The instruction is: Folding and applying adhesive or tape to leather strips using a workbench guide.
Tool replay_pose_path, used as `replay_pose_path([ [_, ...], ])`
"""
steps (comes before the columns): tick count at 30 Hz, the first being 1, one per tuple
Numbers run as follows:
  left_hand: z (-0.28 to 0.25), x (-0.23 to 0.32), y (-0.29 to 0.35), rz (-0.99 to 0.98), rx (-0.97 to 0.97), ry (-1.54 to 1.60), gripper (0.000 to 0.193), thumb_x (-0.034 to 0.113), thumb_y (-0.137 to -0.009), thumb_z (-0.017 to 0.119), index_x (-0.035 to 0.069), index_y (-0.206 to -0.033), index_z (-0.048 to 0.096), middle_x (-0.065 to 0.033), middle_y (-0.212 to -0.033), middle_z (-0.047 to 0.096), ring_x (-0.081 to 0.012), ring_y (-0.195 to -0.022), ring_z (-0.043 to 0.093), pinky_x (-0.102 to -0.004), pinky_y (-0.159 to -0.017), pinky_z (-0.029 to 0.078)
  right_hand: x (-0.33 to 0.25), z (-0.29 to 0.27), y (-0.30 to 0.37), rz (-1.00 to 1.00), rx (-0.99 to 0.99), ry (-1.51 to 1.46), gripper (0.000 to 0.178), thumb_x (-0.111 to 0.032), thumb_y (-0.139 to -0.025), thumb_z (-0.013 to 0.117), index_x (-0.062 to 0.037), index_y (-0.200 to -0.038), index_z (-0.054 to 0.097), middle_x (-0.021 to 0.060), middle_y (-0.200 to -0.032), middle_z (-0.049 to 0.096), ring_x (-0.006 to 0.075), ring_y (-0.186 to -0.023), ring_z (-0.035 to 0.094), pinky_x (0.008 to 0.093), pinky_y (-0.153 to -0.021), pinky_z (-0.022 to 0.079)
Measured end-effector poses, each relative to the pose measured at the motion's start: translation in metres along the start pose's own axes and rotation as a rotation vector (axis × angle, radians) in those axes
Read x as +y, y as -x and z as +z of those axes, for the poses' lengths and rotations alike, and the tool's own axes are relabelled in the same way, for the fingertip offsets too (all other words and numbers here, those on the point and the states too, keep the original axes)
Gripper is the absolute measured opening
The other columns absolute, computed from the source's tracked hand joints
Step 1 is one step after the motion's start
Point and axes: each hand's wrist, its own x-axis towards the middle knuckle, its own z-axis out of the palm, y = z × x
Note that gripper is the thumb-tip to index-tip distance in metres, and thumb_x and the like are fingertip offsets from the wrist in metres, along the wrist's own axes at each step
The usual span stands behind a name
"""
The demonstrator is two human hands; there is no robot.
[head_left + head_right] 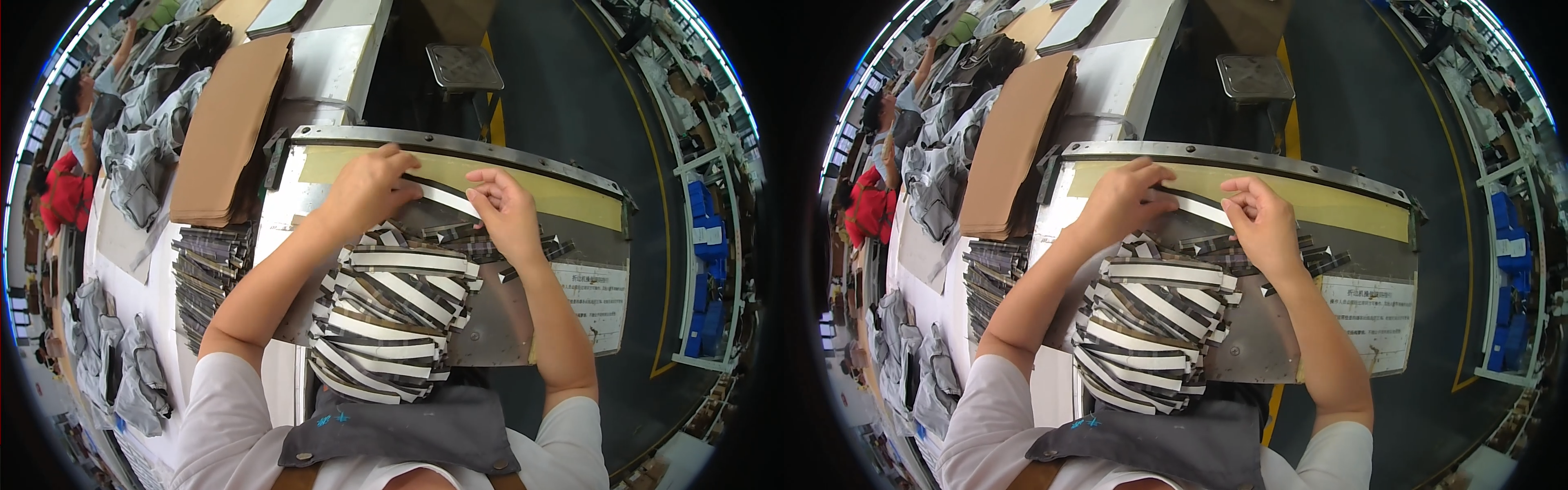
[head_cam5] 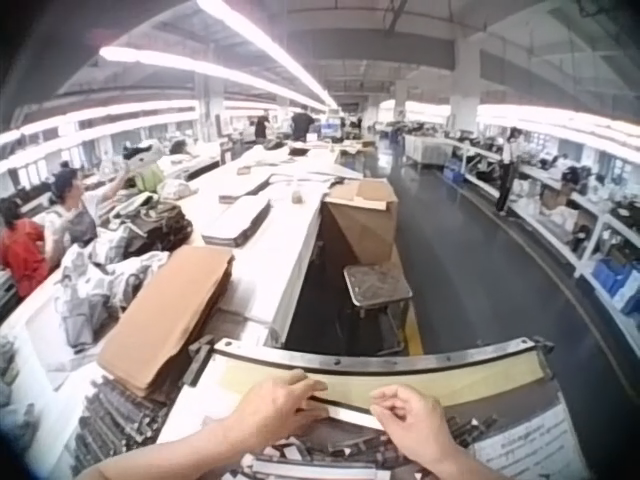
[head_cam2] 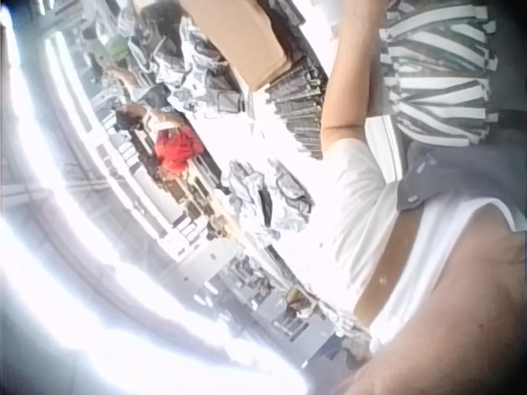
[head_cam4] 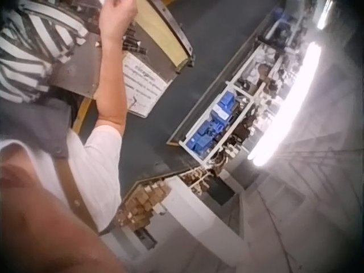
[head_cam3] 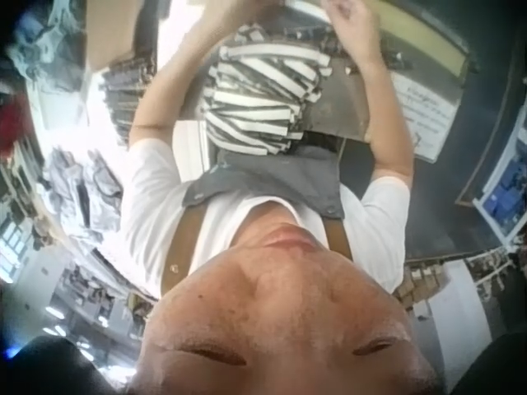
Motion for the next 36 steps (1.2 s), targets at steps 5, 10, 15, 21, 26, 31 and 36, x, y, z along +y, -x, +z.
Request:
replay_pose_path([
  [5,0.021,0.0,0.004,0.399,-0.15,-0.226,0.031,0.019,-0.083,0.07,0.001,-0.108,0.066,-0.0101,-0.118,0.064,-0.0289,-0.111,0.058,-0.0386,-0.095,0.048,0.026,-0.005,-0.023,-0.502,0.26,0.563,0.011,0.003,-0.085,0.062,0.0006,-0.095,0.066,0.0121,-0.096,0.068,0.0294,-0.084,0.066,0.0351,-0.07,0.052],
  [10,0.027,0.0,0.006,0.316,-0.122,-0.278,0.038,0.024,-0.086,0.068,0.0,-0.115,0.063,-0.0114,-0.124,0.062,-0.0298,-0.113,0.057,-0.0393,-0.097,0.047,0.023,-0.006,-0.02,-0.707,0.219,0.881,0.022,0.002,-0.084,0.061,0.0006,-0.106,0.065,0.0129,-0.118,0.063,0.031,-0.112,0.057,0.0408,-0.092,0.047],
  [15,0.031,0.003,0.007,0.298,-0.071,-0.366,0.044,0.029,-0.088,0.067,0.0,-0.12,0.061,-0.013,-0.128,0.06,-0.0347,-0.117,0.053,-0.0433,-0.101,0.044,0.031,0.003,-0.007,-0.716,0.07,1.032,0.036,-0.006,-0.088,0.059,0.0031,-0.123,0.059,0.0139,-0.131,0.058,0.0308,-0.123,0.051,0.0421,-0.103,0.042],
  [21,0.027,0.008,0.006,0.233,-0.132,-0.357,0.047,0.033,-0.089,0.066,0.003,-0.125,0.057,-0.0135,-0.133,0.056,-0.0389,-0.119,0.05,-0.0453,-0.102,0.043,0.029,0.006,-0.004,-0.69,0.038,1.094,0.041,-0.01,-0.09,0.059,0.0028,-0.129,0.054,0.0139,-0.136,0.053,0.0316,-0.126,0.048,0.0426,-0.105,0.041],
  [26,0.027,0.006,0.005,0.248,-0.124,-0.381,0.046,0.034,-0.089,0.065,0.003,-0.122,0.058,-0.0131,-0.133,0.056,-0.0369,-0.118,0.051,-0.0449,-0.102,0.043,0.026,0.006,-0.004,-0.674,0.031,1.101,0.04,-0.011,-0.09,0.058,0.0029,-0.128,0.054,0.0145,-0.137,0.052,0.032,-0.126,0.046,0.043,-0.105,0.04],
  [31,0.029,0.004,0.006,0.262,-0.121,-0.353,0.042,0.032,-0.088,0.066,0.002,-0.117,0.059,-0.0158,-0.128,0.057,-0.0355,-0.117,0.053,-0.0426,-0.101,0.044,0.024,0.007,-0.003,-0.617,0.002,1.067,0.04,-0.009,-0.091,0.059,0.0028,-0.129,0.054,0.0163,-0.138,0.049,0.0337,-0.128,0.045,0.0444,-0.108,0.038],
  [36,0.03,0.005,0.007,0.241,-0.181,-0.374,0.041,0.031,-0.087,0.068,0.003,-0.115,0.061,-0.0173,-0.127,0.057,-0.0345,-0.118,0.053,-0.0409,-0.103,0.043,0.025,0.007,-0.001,-0.581,0.007,1.072,0.042,-0.011,-0.09,0.059,0.0027,-0.129,0.053,0.0167,-0.133,0.052,0.0331,-0.128,0.046,0.0438,-0.106,0.039],
])
